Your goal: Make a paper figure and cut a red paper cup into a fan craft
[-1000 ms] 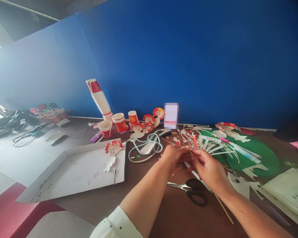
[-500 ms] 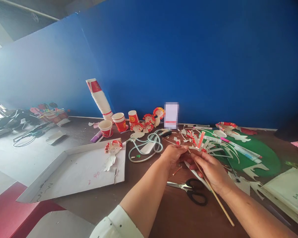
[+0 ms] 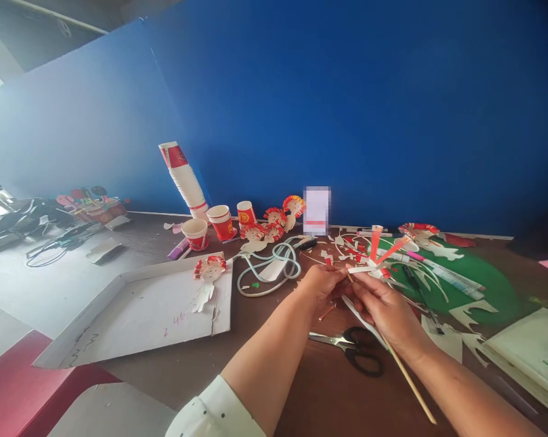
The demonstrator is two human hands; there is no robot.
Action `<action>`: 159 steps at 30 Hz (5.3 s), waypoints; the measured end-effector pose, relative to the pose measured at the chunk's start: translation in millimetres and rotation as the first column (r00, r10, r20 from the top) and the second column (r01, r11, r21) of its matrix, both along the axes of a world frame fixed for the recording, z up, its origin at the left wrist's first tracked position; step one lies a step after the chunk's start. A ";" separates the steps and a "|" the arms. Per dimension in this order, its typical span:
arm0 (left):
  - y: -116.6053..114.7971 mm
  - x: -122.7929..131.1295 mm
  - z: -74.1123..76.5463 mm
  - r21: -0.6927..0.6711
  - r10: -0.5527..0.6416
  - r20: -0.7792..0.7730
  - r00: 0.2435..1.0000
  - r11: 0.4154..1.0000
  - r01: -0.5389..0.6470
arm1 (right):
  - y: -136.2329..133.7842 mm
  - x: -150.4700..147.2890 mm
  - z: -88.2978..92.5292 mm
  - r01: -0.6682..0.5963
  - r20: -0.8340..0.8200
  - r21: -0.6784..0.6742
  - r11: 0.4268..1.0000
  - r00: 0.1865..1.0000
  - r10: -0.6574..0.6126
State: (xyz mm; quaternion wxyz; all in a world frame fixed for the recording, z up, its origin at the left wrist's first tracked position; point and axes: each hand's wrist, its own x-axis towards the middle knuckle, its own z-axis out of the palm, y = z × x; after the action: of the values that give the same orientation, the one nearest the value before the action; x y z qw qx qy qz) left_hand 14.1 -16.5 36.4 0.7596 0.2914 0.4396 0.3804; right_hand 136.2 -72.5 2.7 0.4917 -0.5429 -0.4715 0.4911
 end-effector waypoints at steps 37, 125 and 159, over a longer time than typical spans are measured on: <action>5.9 -7.9 -12.5 0.033 -0.102 0.028 0.994 0.994 0.101 | -0.5 8.8 0.8 0.064 0.379 0.136 0.989 0.919 -0.111; 2.2 6.0 -16.2 0.018 0.075 0.080 0.994 0.997 -0.076 | -1.3 1.9 0.7 0.070 0.289 0.079 0.994 0.953 -0.090; -2.3 10.0 -14.3 -0.031 0.103 0.053 0.993 0.994 -0.102 | -4.6 -0.8 11.6 0.090 0.174 -0.013 0.996 0.981 -0.086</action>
State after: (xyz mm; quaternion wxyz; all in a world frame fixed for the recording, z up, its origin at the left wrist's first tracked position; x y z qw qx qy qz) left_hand 24.1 -18.7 22.0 0.7549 0.2472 0.4383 0.4206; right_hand 135.4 -77.0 14.3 0.4642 -0.6091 -0.4829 0.4247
